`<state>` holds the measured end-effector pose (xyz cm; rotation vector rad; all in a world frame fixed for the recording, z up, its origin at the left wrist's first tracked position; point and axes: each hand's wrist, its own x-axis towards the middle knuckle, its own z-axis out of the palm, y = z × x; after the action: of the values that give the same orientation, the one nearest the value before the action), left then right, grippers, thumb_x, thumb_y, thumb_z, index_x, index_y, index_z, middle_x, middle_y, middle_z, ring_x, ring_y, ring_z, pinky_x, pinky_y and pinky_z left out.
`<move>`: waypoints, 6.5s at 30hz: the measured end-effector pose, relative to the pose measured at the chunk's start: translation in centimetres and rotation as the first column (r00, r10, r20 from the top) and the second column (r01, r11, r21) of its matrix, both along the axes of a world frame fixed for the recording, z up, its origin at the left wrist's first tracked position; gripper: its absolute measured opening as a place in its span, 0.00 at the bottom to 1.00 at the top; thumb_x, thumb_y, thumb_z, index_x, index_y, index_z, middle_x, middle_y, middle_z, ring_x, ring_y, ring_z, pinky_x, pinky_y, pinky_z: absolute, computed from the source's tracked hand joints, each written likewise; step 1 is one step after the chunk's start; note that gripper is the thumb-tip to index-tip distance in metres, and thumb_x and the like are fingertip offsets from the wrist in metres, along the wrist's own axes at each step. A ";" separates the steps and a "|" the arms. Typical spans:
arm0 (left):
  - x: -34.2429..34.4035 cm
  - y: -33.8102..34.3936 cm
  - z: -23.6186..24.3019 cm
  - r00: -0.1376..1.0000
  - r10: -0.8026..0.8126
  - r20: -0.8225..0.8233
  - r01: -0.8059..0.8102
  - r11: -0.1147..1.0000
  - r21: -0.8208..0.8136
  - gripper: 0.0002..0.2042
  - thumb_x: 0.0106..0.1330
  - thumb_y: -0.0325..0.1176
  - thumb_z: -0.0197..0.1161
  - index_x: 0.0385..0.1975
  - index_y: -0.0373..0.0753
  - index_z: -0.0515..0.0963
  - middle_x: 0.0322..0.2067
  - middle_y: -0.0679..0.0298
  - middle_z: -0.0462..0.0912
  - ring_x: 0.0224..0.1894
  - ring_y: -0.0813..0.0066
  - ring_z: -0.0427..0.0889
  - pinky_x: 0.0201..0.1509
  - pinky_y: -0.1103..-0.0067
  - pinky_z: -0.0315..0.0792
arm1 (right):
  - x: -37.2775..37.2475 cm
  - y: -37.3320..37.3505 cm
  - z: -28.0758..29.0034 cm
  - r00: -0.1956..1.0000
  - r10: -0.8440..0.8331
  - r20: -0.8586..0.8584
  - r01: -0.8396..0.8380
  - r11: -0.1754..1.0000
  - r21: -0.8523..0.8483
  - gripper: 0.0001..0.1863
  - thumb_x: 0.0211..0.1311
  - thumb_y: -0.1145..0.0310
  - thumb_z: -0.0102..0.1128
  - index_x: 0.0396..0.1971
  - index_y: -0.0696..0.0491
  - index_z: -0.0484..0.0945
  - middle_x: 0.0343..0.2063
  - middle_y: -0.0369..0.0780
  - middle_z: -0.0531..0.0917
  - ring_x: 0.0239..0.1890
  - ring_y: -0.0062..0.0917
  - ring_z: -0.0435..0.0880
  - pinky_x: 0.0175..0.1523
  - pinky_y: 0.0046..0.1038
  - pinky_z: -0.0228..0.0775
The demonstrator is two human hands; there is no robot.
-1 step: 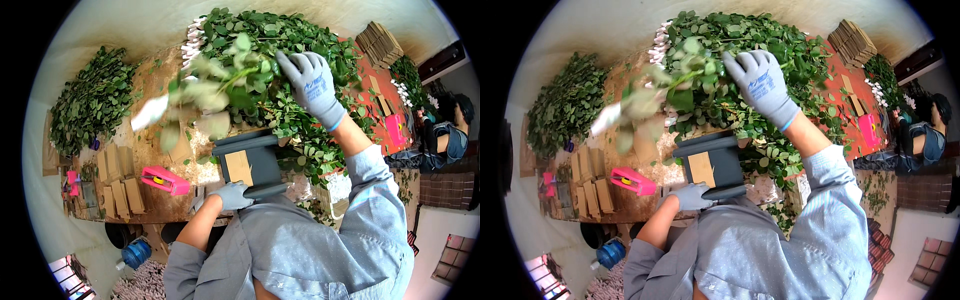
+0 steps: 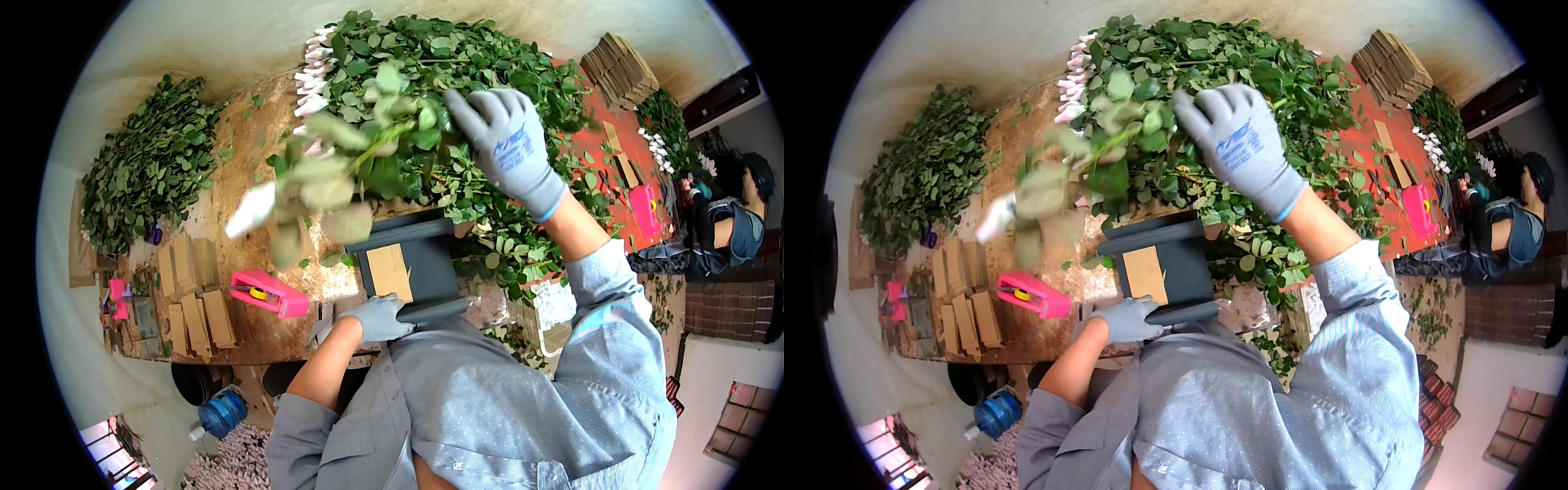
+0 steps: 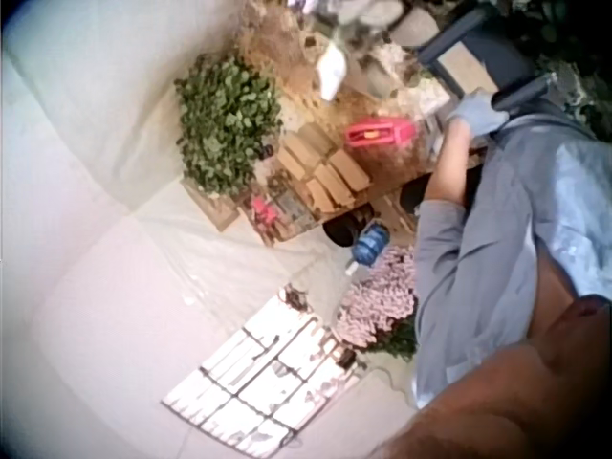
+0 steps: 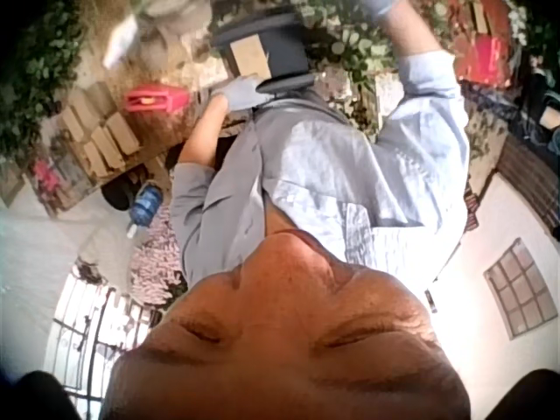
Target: The person bunches roses using a grouping tool, placing individual rose stems into the tool one by one and then securing them together.
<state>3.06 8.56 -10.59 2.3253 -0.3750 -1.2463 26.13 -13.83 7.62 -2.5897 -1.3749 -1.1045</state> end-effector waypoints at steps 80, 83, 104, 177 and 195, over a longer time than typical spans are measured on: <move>-2.8 1.7 0.2 0.959 0.187 0.213 -0.132 0.960 -0.247 0.25 0.71 0.41 0.59 0.64 0.36 0.73 0.62 0.46 0.77 0.61 0.45 0.77 0.69 0.63 0.70 | -13.7 6.6 -22.6 0.289 -0.021 -0.957 -0.633 0.746 -0.208 0.16 0.67 0.65 0.53 0.51 0.53 0.79 0.37 0.46 0.87 0.40 0.44 0.88 0.43 0.44 0.78; -2.5 1.6 0.6 0.968 0.189 0.165 -0.156 0.969 -0.194 0.25 0.71 0.42 0.58 0.65 0.37 0.73 0.63 0.47 0.76 0.62 0.46 0.77 0.69 0.63 0.70 | -12.2 6.6 -17.7 0.336 0.025 -0.942 -0.615 0.763 -0.199 0.17 0.66 0.65 0.56 0.54 0.48 0.78 0.45 0.43 0.83 0.45 0.44 0.86 0.49 0.43 0.77; -2.8 1.4 0.7 0.957 0.186 0.224 -0.150 0.974 -0.169 0.23 0.72 0.43 0.56 0.63 0.38 0.76 0.63 0.48 0.78 0.63 0.47 0.77 0.69 0.63 0.70 | 5.3 -2.4 -21.9 0.865 -0.374 -0.334 0.123 0.804 -0.582 0.12 0.65 0.65 0.59 0.47 0.48 0.80 0.42 0.41 0.83 0.48 0.36 0.81 0.49 0.39 0.71; 0.6 5.9 -2.2 0.892 0.211 0.399 -0.290 0.945 0.149 0.11 0.67 0.40 0.61 0.35 0.41 0.84 0.38 0.53 0.85 0.45 0.51 0.83 0.50 0.59 0.74 | -14.3 6.6 -24.8 0.454 -0.006 -0.891 -0.537 0.796 -0.279 0.30 0.49 0.62 0.74 0.50 0.56 0.72 0.38 0.45 0.84 0.40 0.38 0.88 0.34 0.38 0.80; -2.9 0.0 4.1 0.931 0.275 0.240 -0.262 0.961 -0.082 0.35 0.67 0.51 0.64 0.68 0.35 0.69 0.69 0.48 0.70 0.68 0.46 0.71 0.73 0.64 0.64 | -13.8 6.2 -23.2 0.400 0.071 -0.914 -0.548 0.817 -0.176 0.24 0.53 0.62 0.71 0.49 0.54 0.74 0.39 0.46 0.85 0.42 0.40 0.87 0.38 0.39 0.80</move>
<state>0.17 8.59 -6.53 2.3997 -0.1573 -0.8085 12.32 -7.60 -15.55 -2.2454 -1.7452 0.7186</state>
